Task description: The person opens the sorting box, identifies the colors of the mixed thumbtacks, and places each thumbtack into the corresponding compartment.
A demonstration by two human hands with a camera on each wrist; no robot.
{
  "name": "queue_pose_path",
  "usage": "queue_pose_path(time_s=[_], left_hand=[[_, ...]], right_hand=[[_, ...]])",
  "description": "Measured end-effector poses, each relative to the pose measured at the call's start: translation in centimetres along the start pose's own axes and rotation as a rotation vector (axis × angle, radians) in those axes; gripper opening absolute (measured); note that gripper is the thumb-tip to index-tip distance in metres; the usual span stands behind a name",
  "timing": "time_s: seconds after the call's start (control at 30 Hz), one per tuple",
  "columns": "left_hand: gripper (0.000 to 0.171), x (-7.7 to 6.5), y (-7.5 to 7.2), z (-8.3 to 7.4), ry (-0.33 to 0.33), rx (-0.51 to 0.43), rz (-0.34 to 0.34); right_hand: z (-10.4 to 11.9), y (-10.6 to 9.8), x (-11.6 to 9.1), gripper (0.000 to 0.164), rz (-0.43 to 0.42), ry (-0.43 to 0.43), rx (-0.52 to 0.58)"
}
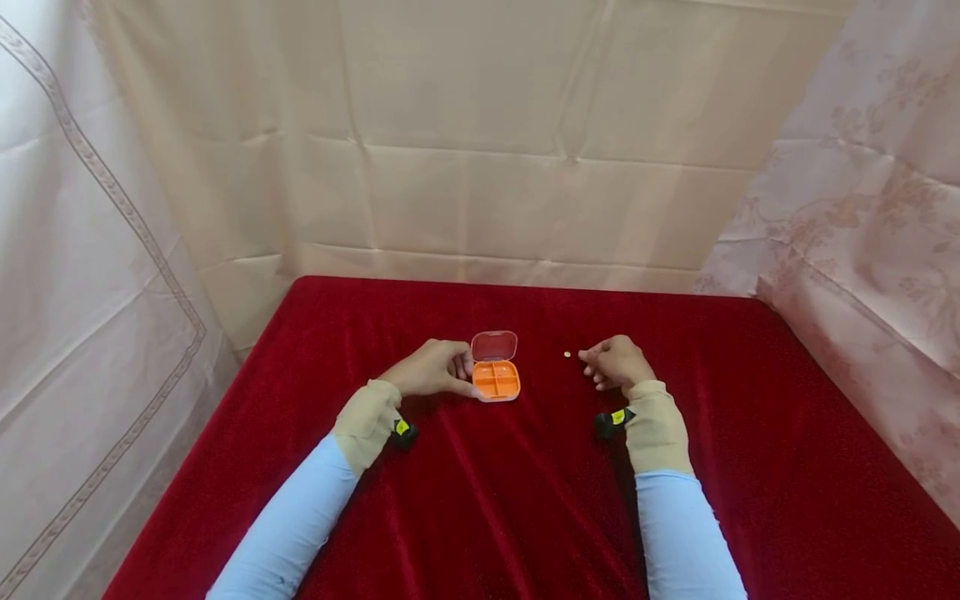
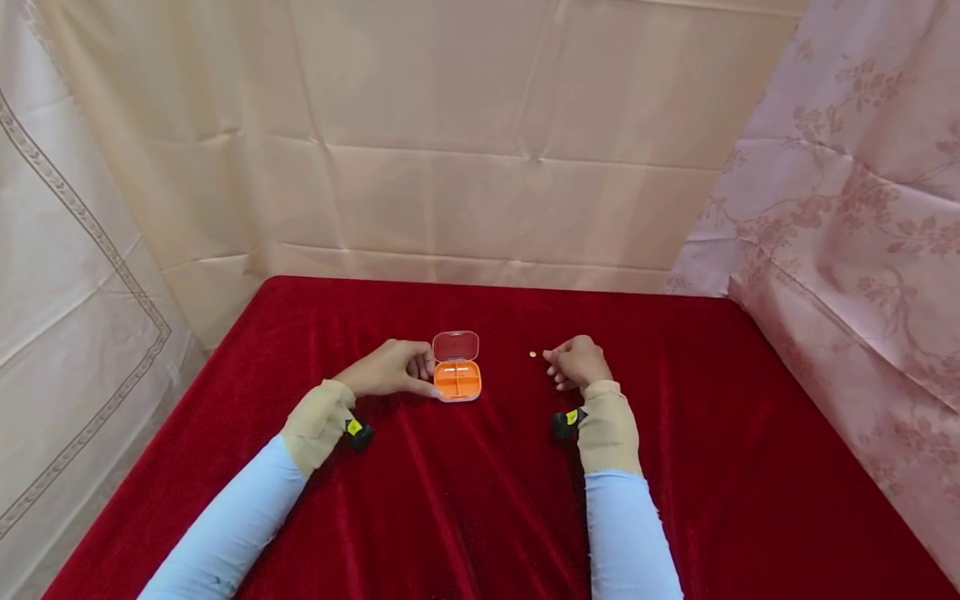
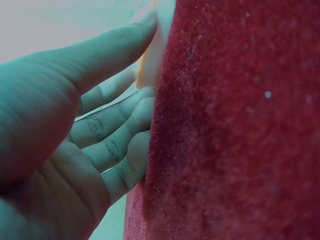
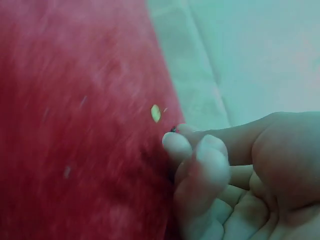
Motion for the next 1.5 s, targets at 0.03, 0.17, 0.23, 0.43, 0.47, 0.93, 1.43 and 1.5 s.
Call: queue_pose_path(time_s=[0.03,0.17,0.23,0.43,0.47,0.93,1.43,1.5], left_hand=[[0.037,0.0,0.0,0.0,0.002,0.002,0.002],[0.037,0.2,0.0,0.3,0.013,0.001,0.012],[0.038,0.2,0.1,0.4,0.01,-0.004,0.007],[0.038,-0.2,1.8,0.6,0.016,-0.028,0.028],[0.038,-0.3,2.1,0.6,0.018,-0.029,0.039],[0.034,0.0,0.8,0.7,0.012,0.009,0.036],[0.035,0.1,0.1,0.5,0.01,0.023,0.046],[0.034,0.1,0.0,0.5,0.014,0.019,0.05]], right_hand=[[0.0,0.0,0.0,0.029,0.014,-0.016,0.041],[0.1,0.1,0.1,0.036,0.059,-0.054,0.293],[0.1,0.3,0.2,0.033,0.071,-0.055,0.453],[-0.4,0.5,-0.7,0.016,0.195,-0.053,0.843],[-0.5,0.5,-1.0,0.016,0.221,-0.05,0.88],[1.0,0.8,-0.1,0.02,0.322,-0.09,1.023],[1.6,0.9,0.2,0.02,0.308,-0.107,1.028],[1.7,0.9,0.2,0.019,0.303,-0.113,1.01]])
Point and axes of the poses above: each hand's wrist, its own x-axis towards the middle knuckle, its own y-axis out of the palm, z = x × y, the point moved 3 cm from there along x, towards the middle knuckle, and after that the axes turned 13 degrees about -y, right-handed, at the moved point
